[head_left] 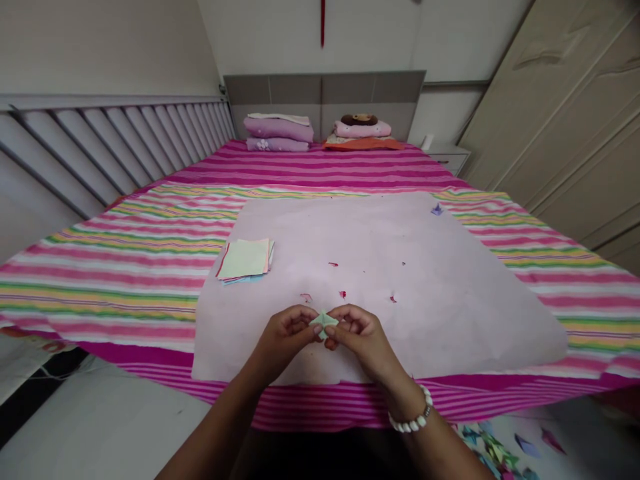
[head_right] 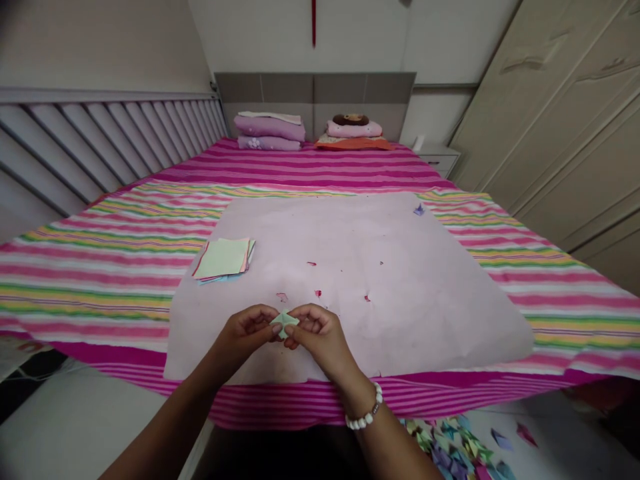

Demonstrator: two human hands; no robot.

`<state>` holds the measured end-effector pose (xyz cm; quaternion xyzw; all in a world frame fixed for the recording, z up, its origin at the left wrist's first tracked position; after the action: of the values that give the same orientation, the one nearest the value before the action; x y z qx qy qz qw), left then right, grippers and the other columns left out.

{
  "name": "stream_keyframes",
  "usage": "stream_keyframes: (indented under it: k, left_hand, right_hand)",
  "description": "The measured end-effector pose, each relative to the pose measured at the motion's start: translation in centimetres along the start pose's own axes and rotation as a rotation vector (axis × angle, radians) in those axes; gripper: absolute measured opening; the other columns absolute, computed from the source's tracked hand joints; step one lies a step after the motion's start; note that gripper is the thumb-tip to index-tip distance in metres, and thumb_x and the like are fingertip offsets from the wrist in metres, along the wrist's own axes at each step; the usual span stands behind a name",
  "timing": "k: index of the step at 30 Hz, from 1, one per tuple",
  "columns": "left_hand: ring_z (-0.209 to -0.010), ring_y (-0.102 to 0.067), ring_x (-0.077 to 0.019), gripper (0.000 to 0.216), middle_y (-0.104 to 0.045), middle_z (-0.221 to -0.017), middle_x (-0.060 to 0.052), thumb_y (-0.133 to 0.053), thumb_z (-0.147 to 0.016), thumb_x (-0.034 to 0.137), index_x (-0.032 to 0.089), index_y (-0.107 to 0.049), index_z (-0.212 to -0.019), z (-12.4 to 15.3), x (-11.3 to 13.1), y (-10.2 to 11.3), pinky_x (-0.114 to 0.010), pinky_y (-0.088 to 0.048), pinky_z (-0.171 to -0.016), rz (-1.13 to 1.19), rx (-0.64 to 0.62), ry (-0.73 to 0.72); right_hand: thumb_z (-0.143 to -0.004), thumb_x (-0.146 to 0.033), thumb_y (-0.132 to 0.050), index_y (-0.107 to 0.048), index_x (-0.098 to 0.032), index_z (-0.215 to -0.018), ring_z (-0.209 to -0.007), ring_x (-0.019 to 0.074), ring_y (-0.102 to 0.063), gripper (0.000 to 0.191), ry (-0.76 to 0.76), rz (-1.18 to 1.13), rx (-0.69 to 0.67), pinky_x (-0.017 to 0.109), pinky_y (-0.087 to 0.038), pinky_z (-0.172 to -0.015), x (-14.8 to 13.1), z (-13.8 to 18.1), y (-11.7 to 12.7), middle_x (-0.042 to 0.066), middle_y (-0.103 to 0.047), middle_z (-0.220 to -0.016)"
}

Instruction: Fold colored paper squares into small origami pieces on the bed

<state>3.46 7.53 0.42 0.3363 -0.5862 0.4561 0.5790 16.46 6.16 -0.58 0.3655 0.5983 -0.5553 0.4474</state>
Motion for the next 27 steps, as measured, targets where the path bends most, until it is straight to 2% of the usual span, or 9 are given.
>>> stream_keyframes:
  k: [3, 6, 13, 18, 21, 24, 27]
  left_hand:
    - [-0.060, -0.060, -0.0114, 0.018, -0.065, -0.065, 0.001, -0.077, -0.067, 0.027, 0.015, -0.065, -0.073, 0.0, 0.2, 0.1, -0.024, -0.050, -0.060, 0.012, 0.076, -0.009]
    - [-0.058, -0.057, -0.0099, 0.016, -0.063, -0.061, 0.002, -0.076, -0.067, 0.026, 0.016, -0.066, -0.073, 0.0, 0.3, 0.0, -0.022, -0.047, -0.057, 0.019, 0.106, -0.020]
    - [-0.064, -0.057, -0.0104, 0.007, -0.065, -0.066, 0.001, -0.070, -0.073, 0.023, 0.019, -0.071, -0.079, 0.0, -0.6, 0.0, -0.023, -0.046, -0.065, 0.095, 0.091, -0.040]
    - [-0.067, -0.059, -0.0116, 0.009, -0.067, -0.069, 0.000, -0.068, -0.075, 0.025, 0.018, -0.072, -0.080, 0.1, -0.5, 0.0, -0.024, -0.047, -0.068, 0.113, 0.086, -0.039]
    - [-0.067, -0.060, -0.0121, 0.013, -0.068, -0.070, -0.001, -0.070, -0.075, 0.028, 0.016, -0.071, -0.079, 0.2, -0.1, -0.2, -0.024, -0.047, -0.067, 0.080, 0.094, -0.031]
    - [-0.060, -0.059, -0.0109, 0.015, -0.065, -0.062, 0.001, -0.077, -0.067, 0.027, 0.015, -0.068, -0.071, 0.3, 0.3, -0.2, -0.023, -0.047, -0.062, 0.051, 0.141, -0.009]
    - [-0.055, -0.057, -0.0097, 0.016, -0.062, -0.055, 0.004, -0.078, -0.064, 0.024, 0.015, -0.067, -0.072, 0.2, 0.3, -0.2, -0.022, -0.047, -0.057, 0.033, 0.154, -0.005]
  right_hand:
    - [-0.066, -0.028, -0.078, -0.067, -0.018, -0.081, -0.050, 0.0152, -0.065, 0.021, -0.026, -0.053, -0.006, 0.027, -0.052, -0.052, 0.3, 0.0, -0.1, 0.001, -0.070, -0.057]
    - [-0.066, -0.025, -0.077, -0.069, -0.017, -0.079, -0.050, 0.0144, -0.064, 0.017, -0.024, -0.096, 0.012, 0.026, -0.051, -0.053, 0.3, 0.0, 0.0, 0.001, -0.070, -0.056]
    - [-0.067, -0.017, -0.070, -0.071, -0.018, -0.072, -0.048, 0.0124, -0.061, 0.005, -0.003, -0.129, 0.041, 0.025, -0.048, -0.053, -0.3, 0.0, -0.1, -0.001, -0.067, -0.052]
    - [-0.067, -0.011, -0.065, -0.069, -0.019, -0.071, -0.049, 0.0121, -0.061, 0.010, 0.017, -0.152, 0.049, 0.025, -0.048, -0.056, -0.3, -0.1, -0.1, -0.002, -0.067, -0.053]
    - [-0.069, -0.012, -0.064, -0.069, -0.019, -0.074, -0.051, 0.0133, -0.062, 0.010, 0.038, -0.097, 0.029, 0.026, -0.048, -0.058, -0.2, 0.0, 0.0, -0.001, -0.067, -0.054]
    - [-0.072, -0.015, -0.064, -0.069, -0.019, -0.078, -0.056, 0.0142, -0.063, 0.008, 0.074, -0.055, -0.016, 0.027, -0.049, -0.061, -0.3, 0.1, -0.1, 0.000, -0.068, -0.058]
    - [-0.077, -0.022, -0.065, -0.069, -0.018, -0.084, -0.061, 0.0144, -0.062, 0.008, 0.089, -0.048, -0.055, 0.028, -0.048, -0.064, -0.6, 0.3, -0.4, 0.001, -0.069, -0.063]
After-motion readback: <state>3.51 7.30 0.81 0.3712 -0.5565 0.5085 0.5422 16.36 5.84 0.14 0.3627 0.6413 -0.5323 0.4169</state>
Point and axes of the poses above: each hand's wrist, its own z-axis away from the middle knuckle, its own y-axis out of the back of the hand, x = y × z, the point moved 7 cm from there along -z, towards the middle knuckle
